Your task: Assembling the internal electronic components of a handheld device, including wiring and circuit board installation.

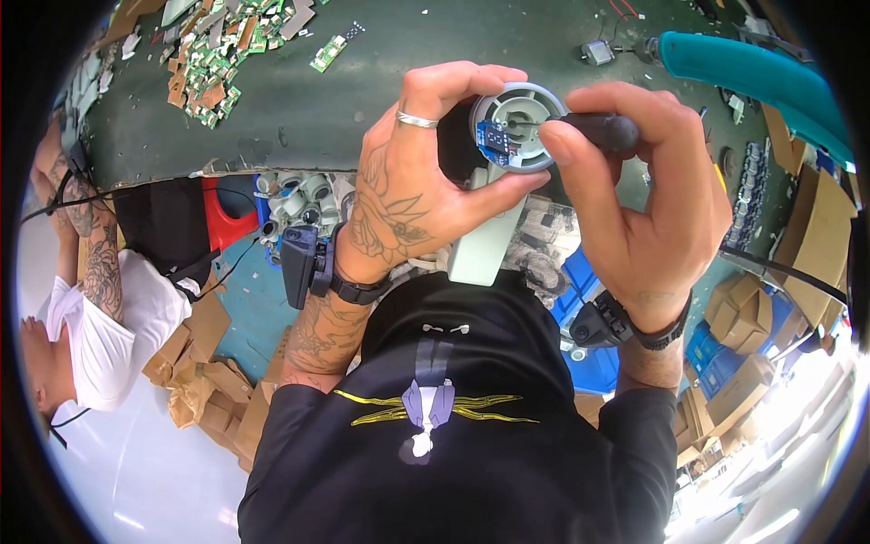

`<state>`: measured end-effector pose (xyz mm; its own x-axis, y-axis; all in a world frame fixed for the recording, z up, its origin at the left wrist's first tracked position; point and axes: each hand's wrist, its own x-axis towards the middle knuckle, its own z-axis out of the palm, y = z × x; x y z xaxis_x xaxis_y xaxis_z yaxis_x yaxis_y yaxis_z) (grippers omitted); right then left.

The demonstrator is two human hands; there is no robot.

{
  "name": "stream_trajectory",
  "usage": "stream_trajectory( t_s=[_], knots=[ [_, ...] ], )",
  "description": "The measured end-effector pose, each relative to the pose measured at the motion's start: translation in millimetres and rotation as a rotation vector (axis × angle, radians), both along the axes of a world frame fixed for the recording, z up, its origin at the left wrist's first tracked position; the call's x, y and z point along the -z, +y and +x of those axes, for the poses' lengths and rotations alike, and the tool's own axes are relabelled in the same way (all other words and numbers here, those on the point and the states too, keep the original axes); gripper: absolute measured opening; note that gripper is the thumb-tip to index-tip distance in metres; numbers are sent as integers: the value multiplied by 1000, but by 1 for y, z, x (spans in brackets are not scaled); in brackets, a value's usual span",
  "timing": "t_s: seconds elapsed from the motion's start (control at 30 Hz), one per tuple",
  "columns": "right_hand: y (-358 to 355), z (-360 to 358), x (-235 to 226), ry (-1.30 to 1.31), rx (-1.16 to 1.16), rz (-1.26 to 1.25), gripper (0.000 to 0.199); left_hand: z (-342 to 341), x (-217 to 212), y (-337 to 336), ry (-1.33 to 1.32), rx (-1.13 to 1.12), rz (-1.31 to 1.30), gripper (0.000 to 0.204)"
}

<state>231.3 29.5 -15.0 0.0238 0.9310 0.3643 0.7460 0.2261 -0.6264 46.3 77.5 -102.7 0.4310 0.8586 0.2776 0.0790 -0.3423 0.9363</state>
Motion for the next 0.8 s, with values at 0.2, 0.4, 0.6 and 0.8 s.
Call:
stream_trajectory(
  t_s=[0.2,0.4,0.6,0.8],
  knots=[
    [0,1,1,-8,-9,7,26,1,1,-2,-18,-3,-43,75],
    [0,2,-2,-14,-12,8,27,1,2,-1,-22,-5,-41,75],
    [-7,12,-12,31,-56,65,27,3,4,1,-25,-11,-33,75],
    [-20,20,-27,312,-66,214,35,-2,-3,3,37,81,-10,81]
  ],
)
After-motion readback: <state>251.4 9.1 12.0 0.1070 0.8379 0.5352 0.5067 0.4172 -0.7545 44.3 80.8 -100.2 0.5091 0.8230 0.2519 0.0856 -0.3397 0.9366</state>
